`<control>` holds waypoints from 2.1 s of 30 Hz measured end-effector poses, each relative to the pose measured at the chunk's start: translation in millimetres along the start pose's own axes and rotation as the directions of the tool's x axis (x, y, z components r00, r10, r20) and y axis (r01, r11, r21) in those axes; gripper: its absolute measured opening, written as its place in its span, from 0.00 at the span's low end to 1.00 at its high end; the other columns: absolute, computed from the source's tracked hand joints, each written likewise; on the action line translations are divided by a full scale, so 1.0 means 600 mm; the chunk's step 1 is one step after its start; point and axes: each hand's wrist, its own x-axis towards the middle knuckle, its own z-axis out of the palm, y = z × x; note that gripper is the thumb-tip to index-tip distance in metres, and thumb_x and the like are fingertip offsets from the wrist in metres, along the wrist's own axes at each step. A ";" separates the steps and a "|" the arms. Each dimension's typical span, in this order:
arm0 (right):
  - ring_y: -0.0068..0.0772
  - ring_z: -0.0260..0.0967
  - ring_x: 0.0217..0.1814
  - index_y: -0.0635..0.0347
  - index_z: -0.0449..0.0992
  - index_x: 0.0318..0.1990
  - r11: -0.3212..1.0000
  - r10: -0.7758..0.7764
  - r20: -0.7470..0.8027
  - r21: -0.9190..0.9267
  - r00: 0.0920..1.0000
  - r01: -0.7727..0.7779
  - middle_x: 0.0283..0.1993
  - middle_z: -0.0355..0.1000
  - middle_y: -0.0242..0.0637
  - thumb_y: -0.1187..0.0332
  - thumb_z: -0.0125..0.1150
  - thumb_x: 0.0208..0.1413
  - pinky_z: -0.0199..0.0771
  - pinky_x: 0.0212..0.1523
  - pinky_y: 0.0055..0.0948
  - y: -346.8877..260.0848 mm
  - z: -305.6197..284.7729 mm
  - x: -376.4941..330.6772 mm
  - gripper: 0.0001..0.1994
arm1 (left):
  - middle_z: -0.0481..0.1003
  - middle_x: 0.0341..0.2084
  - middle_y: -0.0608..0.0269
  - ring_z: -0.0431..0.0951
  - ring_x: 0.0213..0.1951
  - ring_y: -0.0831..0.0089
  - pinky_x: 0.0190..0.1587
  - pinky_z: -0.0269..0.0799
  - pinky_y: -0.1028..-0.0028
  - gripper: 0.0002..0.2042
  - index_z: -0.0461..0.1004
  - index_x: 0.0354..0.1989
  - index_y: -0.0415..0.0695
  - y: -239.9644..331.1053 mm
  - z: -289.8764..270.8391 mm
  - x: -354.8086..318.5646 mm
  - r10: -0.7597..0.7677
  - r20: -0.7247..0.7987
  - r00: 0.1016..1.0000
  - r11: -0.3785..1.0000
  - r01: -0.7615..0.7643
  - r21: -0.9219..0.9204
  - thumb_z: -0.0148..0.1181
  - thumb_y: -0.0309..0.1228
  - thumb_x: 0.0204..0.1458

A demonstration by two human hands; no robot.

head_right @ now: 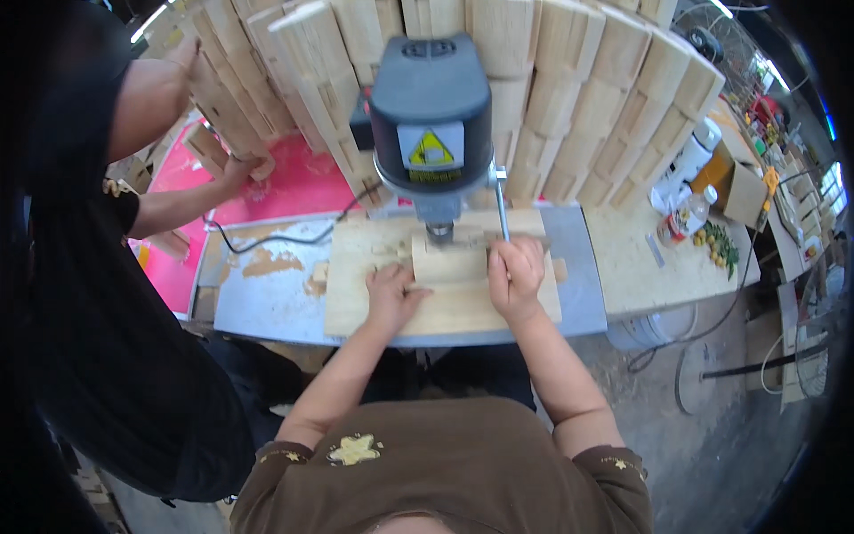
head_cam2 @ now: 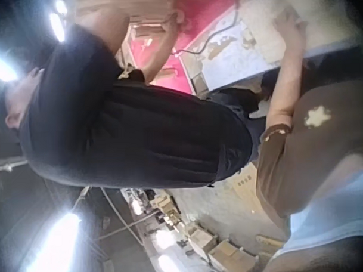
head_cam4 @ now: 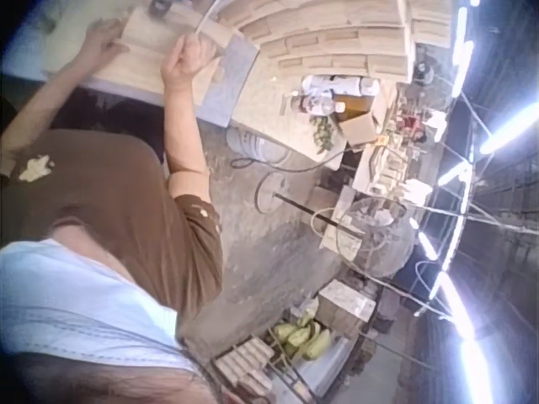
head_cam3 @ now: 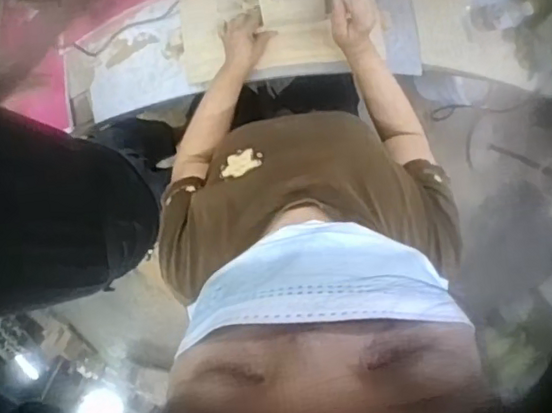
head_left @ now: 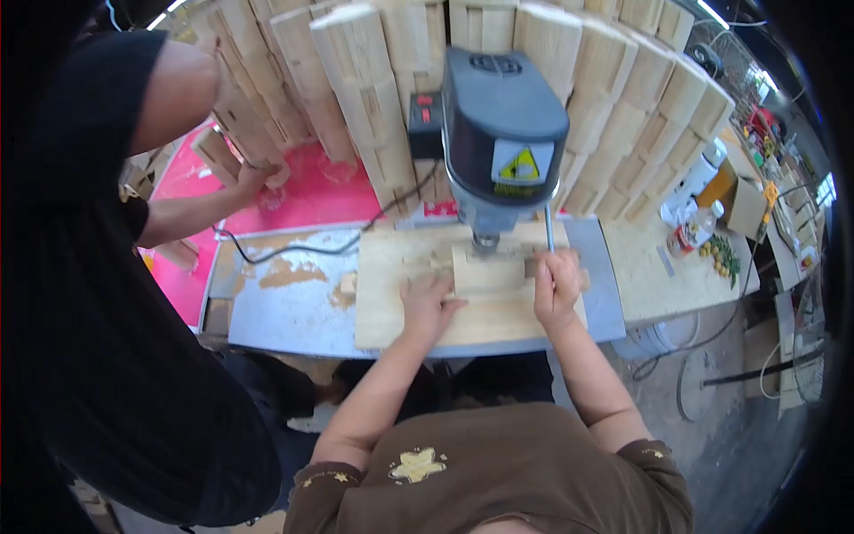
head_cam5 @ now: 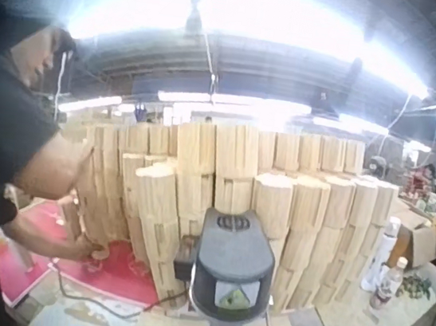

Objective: Operating a drill press to bore holes into cylindrical wooden components for furniture manufacturing.

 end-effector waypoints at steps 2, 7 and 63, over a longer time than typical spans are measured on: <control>0.39 0.60 0.24 0.64 0.73 0.32 1.000 0.005 0.048 0.012 0.999 -0.006 0.23 0.66 0.38 0.80 0.54 0.44 0.58 0.28 0.33 -0.008 -0.006 0.003 0.06 | 0.69 0.24 0.64 0.69 0.36 0.63 0.43 0.53 0.61 0.21 0.75 0.42 0.48 -0.002 0.000 0.002 0.018 -0.028 0.999 1.000 -0.018 -0.009 0.67 0.38 0.36; 0.29 0.61 0.23 0.65 0.73 0.29 0.999 0.021 -0.028 0.038 0.999 -0.020 0.20 0.63 0.37 0.78 0.54 0.50 0.60 0.26 0.30 -0.042 -0.043 0.108 0.02 | 0.69 0.26 0.65 0.69 0.37 0.64 0.45 0.53 0.61 0.23 0.74 0.45 0.47 0.000 -0.013 0.016 -0.047 0.052 0.998 0.999 0.048 -0.026 0.67 0.38 0.36; 0.45 0.62 0.38 0.59 0.71 0.37 0.949 0.298 0.616 -0.277 0.729 -0.153 0.33 0.67 0.38 0.73 0.67 0.36 0.62 0.40 0.37 -0.017 -0.107 -0.023 0.17 | 0.66 0.46 0.57 0.67 0.49 0.66 0.51 0.63 0.69 0.21 0.75 0.36 0.42 -0.003 -0.238 -0.055 -0.138 -0.067 0.988 0.940 0.110 -0.322 0.73 0.23 0.27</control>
